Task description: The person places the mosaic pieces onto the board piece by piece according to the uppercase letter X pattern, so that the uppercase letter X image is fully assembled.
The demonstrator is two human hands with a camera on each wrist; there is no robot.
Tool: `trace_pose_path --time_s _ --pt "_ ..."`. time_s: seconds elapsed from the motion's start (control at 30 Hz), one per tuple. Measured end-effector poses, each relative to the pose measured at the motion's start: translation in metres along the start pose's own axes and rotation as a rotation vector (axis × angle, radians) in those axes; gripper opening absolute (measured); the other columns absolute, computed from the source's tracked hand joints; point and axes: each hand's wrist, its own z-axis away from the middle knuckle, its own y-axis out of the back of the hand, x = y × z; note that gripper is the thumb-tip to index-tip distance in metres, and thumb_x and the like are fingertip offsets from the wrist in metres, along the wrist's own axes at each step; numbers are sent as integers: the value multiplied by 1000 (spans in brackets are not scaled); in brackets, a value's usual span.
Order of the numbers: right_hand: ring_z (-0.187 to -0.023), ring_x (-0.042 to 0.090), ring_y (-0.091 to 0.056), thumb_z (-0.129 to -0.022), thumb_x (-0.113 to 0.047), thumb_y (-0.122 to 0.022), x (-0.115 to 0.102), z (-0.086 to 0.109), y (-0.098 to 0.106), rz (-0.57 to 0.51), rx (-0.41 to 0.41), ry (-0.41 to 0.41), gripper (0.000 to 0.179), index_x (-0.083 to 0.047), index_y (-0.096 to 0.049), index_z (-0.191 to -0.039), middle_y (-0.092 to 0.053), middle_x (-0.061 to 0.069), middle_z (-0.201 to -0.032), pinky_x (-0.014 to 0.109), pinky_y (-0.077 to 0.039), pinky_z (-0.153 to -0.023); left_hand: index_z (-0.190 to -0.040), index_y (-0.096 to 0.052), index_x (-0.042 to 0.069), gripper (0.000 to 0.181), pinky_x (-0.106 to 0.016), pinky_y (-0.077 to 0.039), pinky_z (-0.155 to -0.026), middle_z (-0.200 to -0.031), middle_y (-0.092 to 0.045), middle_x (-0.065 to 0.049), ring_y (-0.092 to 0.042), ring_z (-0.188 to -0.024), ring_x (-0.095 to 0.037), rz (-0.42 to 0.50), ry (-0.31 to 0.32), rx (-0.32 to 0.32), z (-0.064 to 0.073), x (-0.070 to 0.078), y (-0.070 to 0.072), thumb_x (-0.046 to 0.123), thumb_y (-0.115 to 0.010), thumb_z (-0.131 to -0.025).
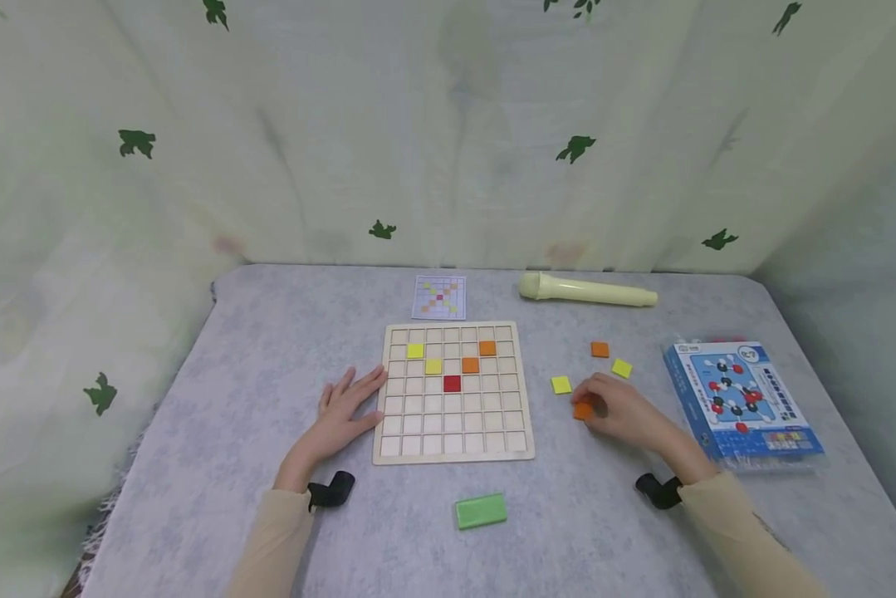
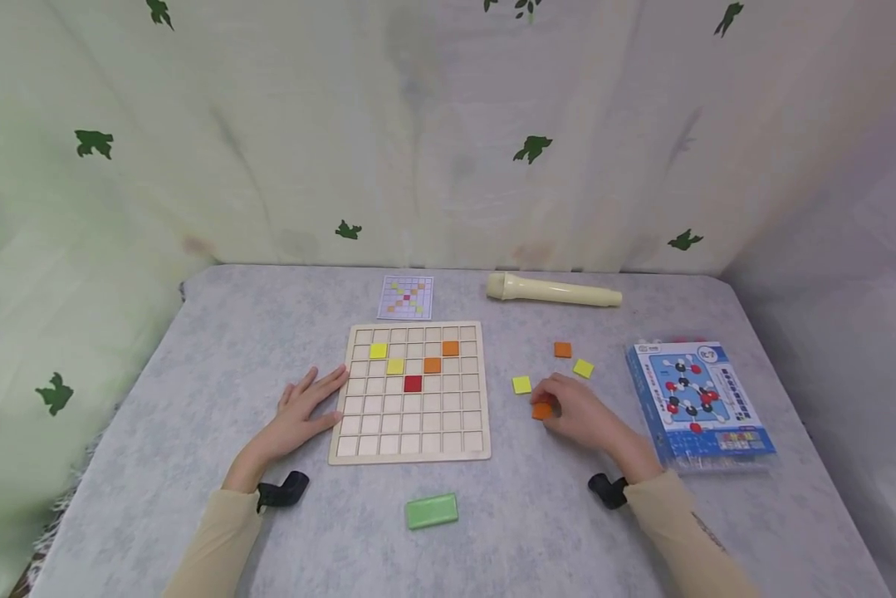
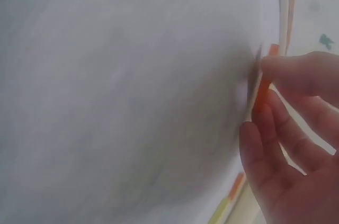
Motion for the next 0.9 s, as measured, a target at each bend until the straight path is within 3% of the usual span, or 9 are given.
trace_pose_path --time_s 0.17,0.37,0.63,0.9 --pt "-88 16 -55 -78 0 -73 -24 -19 -5 -43 4 75 26 -8 -66 -102 -59 -3 -97 36 -49 -77 -148 -34 5 62 -58 11 -107 -156 -25 -10 2 -143 -39 4 10 -3 0 1 1 24 -60 -95" --pt "-91 16 -57 -82 -2 -70 -66 -56 -22 -107 -44 193 23 -7 -66 -104 -60 -1 -100 34 -49 -79 -149 -34 5 62 -57 12 -107 -156 -25 -10 3 -143 -38 11 15 -4 0 1 1 23 -60 -95" --pt "-90 13 -52 -85 -4 -67 -115 -99 -56 -27 -116 311 16 -9 -67 -101 -60 -2 -98 28 -46 -81 -148 -34 5 62 -58 12 -106 -156 -25 -11 3 -143 -39 14 16 -4 -1 3 1 23 -60 -95" --pt "-88 12 -50 -85 -3 -68 -136 -121 -73 91 -160 327 16 -11 -66 -99 -57 -3 -97 24 -44 -80 -149 -34 5 62 -60 11 -106 -155 -25 -12 2 -143 -40 4 10 4 1 2 1 22 -61 -95"
